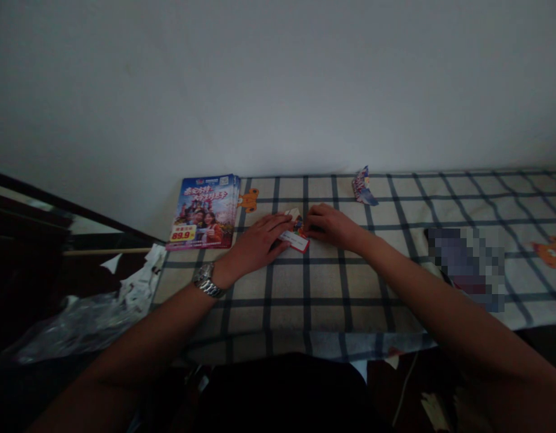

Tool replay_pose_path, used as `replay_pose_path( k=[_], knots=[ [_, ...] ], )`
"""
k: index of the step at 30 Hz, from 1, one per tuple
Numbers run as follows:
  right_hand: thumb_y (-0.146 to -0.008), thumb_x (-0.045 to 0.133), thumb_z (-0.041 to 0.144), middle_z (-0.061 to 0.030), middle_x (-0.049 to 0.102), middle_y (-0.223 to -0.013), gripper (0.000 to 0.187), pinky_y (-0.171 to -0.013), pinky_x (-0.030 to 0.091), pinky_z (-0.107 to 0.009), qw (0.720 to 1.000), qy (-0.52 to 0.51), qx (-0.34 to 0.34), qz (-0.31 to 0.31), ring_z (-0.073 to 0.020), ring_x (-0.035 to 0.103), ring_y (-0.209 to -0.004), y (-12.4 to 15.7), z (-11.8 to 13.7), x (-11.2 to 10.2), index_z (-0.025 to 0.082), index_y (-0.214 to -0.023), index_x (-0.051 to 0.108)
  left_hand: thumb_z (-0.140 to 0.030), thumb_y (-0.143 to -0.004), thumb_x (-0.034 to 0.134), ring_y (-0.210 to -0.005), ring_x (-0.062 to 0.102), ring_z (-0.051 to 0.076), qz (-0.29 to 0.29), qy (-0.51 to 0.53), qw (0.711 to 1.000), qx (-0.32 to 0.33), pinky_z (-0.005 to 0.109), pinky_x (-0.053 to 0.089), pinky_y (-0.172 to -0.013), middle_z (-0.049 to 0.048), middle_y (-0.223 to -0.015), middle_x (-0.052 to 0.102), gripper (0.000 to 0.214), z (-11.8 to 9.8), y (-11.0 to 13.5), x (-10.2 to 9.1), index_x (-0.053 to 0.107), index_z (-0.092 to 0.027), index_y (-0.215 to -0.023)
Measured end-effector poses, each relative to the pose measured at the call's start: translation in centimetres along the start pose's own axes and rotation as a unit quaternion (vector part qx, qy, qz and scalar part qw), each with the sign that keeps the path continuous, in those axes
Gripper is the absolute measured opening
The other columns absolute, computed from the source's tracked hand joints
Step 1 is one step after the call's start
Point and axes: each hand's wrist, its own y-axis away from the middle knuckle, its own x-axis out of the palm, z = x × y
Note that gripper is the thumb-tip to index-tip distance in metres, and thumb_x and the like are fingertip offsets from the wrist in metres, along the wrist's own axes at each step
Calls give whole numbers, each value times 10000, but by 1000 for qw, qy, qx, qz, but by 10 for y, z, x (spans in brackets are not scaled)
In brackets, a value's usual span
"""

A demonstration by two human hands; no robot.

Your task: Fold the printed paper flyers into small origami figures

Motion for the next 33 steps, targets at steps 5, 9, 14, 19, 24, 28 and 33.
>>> replay_pose_path(
  k=[5, 9, 14, 19, 24, 28, 33],
  knots=[
    [-1002, 652, 348, -105, 690, -1018, 163, -851, 513, -364, 1000, -12, -16, 3, -234, 645, -924, 6, 3, 0, 213, -1011, 743, -357, -1073, 524, -1486, 458, 266, -3, 2, 1000, 0, 503, 367, -1275, 113, -1587, 498, 449, 1, 0, 0, 510, -194, -1492],
    [-1012, 635, 334, -111, 698, -1040, 159, -867, 519, -367, 999, -19, -29, 24, -238, 654, -962, 7, 6, -6, 214, -1004, 740, -352, -1075, 519, -1485, 459, 265, -2, 1, 1000, 3, 504, 377, -1268, 111, -1578, 508, 444, 2, 0, 0, 509, -199, -1492],
    [-1007, 641, 323, -111, 704, -1041, 155, -845, 521, -361, 999, -3, -41, 34, -235, 650, -952, 7, 11, -10, 208, -983, 741, -365, -1078, 514, -1493, 448, 262, 4, -11, 1000, -1, 490, 361, -1277, 112, -1592, 494, 456, 1, 1, 0, 503, -196, -1501],
    [-998, 654, 322, -109, 705, -1079, 151, -876, 528, -356, 999, -19, -24, 31, -231, 664, -984, 13, 11, -10, 204, -1008, 746, -369, -1077, 515, -1491, 448, 264, 5, -22, 1000, -4, 475, 367, -1269, 115, -1600, 485, 489, 2, 2, 0, 480, -193, -1531],
    [-1001, 642, 315, -111, 711, -1093, 141, -887, 556, -375, 999, -42, 6, 6, -239, 682, -1002, 17, 19, -13, 217, -1049, 730, -374, -1082, 497, -1477, 463, 274, -3, -25, 1000, 7, 499, 389, -1242, 118, -1589, 500, 497, 3, 2, 2, 466, -197, -1545],
    [-1003, 629, 302, -110, 714, -1104, 134, -910, 574, -419, 998, -43, 36, -12, -254, 683, -1021, 16, 28, -10, 240, -1079, 720, -363, -1071, 515, -1464, 474, 284, -6, -33, 999, 5, 499, 409, -1220, 125, -1581, 510, 488, 0, 1, 2, 486, -185, -1524],
    [-988, 643, 264, -116, 718, -1180, 191, -964, 581, -466, 996, -36, 54, -60, -278, 688, -1105, 14, 31, 2, 249, -1160, 724, -346, -1065, 528, -1447, 487, 277, -3, -28, 1000, 9, 477, 419, -1216, 129, -1560, 532, 455, -3, 0, 0, 523, -165, -1482]
  ],
)
